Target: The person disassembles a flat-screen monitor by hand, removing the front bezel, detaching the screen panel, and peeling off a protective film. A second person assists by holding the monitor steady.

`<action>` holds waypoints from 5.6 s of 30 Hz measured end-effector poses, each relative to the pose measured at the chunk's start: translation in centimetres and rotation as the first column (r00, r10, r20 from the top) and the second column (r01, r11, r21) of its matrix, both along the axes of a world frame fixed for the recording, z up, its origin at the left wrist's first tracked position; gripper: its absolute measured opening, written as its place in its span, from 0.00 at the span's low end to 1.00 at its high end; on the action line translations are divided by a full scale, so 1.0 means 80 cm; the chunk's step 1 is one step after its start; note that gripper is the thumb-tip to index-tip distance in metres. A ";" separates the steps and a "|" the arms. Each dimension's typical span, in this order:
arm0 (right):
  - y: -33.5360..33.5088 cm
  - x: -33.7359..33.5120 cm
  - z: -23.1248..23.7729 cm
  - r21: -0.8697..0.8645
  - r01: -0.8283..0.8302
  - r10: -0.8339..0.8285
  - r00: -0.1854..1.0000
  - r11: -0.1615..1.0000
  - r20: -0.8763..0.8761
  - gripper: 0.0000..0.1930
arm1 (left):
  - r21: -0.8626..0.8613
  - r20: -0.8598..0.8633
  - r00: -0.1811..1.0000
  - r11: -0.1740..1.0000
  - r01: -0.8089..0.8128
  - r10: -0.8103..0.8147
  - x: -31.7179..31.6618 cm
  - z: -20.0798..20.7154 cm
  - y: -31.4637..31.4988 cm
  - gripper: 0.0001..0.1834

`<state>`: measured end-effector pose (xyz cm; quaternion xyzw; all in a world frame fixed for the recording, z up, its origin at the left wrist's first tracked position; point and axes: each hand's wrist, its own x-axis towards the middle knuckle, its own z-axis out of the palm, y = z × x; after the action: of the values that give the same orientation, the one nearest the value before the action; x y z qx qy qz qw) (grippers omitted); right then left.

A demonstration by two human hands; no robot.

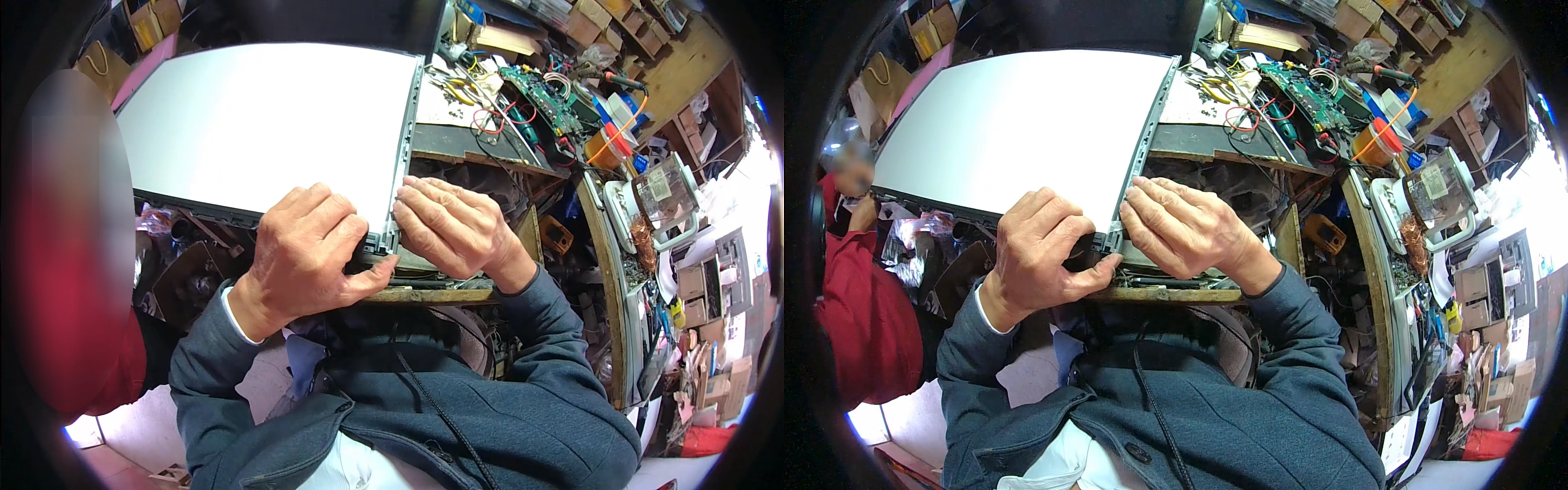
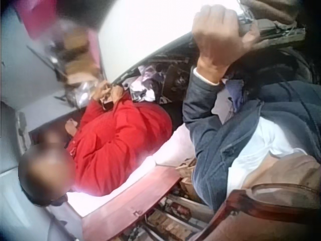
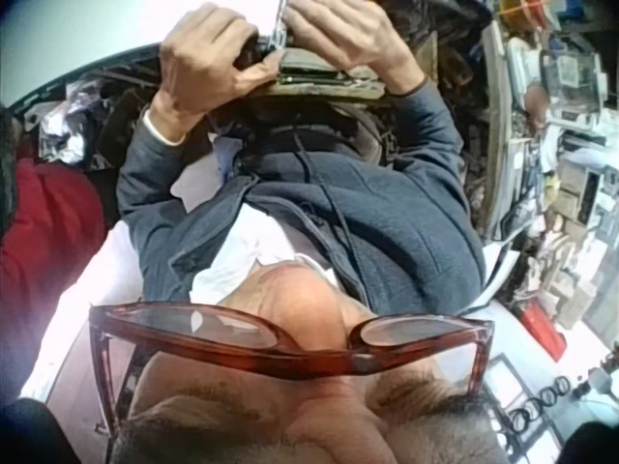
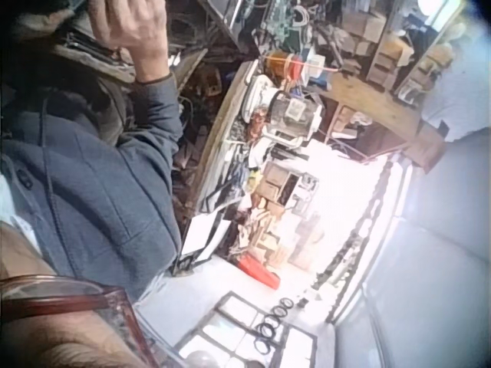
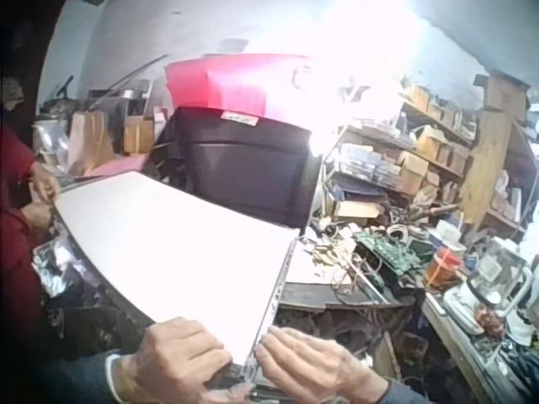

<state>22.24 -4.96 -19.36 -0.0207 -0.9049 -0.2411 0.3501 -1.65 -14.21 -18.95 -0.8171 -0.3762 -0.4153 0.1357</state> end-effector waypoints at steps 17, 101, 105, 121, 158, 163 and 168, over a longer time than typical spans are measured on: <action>0.000 -0.002 -0.006 -0.031 -0.028 0.027 0.999 0.999 -0.039 0.12 | -0.099 -0.290 0.955 0.994 0.037 -0.064 -0.015 0.016 -0.019 0.16; -0.005 -0.013 0.010 -0.263 -0.250 0.269 0.962 0.932 0.040 0.21 | -0.019 -0.100 0.851 0.854 -0.520 0.516 -0.184 0.066 -0.078 0.26; -0.008 -0.011 0.010 -0.224 -0.254 0.280 0.956 0.941 0.090 0.16 | 0.100 -0.141 0.945 0.954 -0.284 0.296 -0.136 0.031 -0.078 0.19; -0.013 -0.015 0.025 -0.226 -0.259 0.291 0.949 0.939 0.123 0.08 | 0.196 -0.011 0.999 0.980 -0.029 0.032 0.002 -0.059 -0.033 0.10; -0.008 -0.012 0.009 -0.258 -0.303 0.311 0.950 0.917 -0.010 0.10 | 0.068 -0.439 0.873 0.961 0.267 -0.212 -0.033 0.014 -0.006 0.13; -0.006 -0.012 0.002 -0.247 -0.314 0.312 0.949 0.917 -0.049 0.09 | 0.192 -0.439 0.874 0.929 0.318 -0.208 -0.036 0.005 0.004 0.10; -0.007 -0.013 0.002 -0.266 -0.318 0.314 0.948 0.910 -0.060 0.09 | 0.226 -0.396 0.889 0.914 0.337 -0.229 -0.042 0.000 0.010 0.09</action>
<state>21.22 -5.51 -19.23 0.0761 -0.9180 -0.0546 0.3854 -5.00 -13.45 -18.94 -0.8970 -0.1556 -0.3238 0.2576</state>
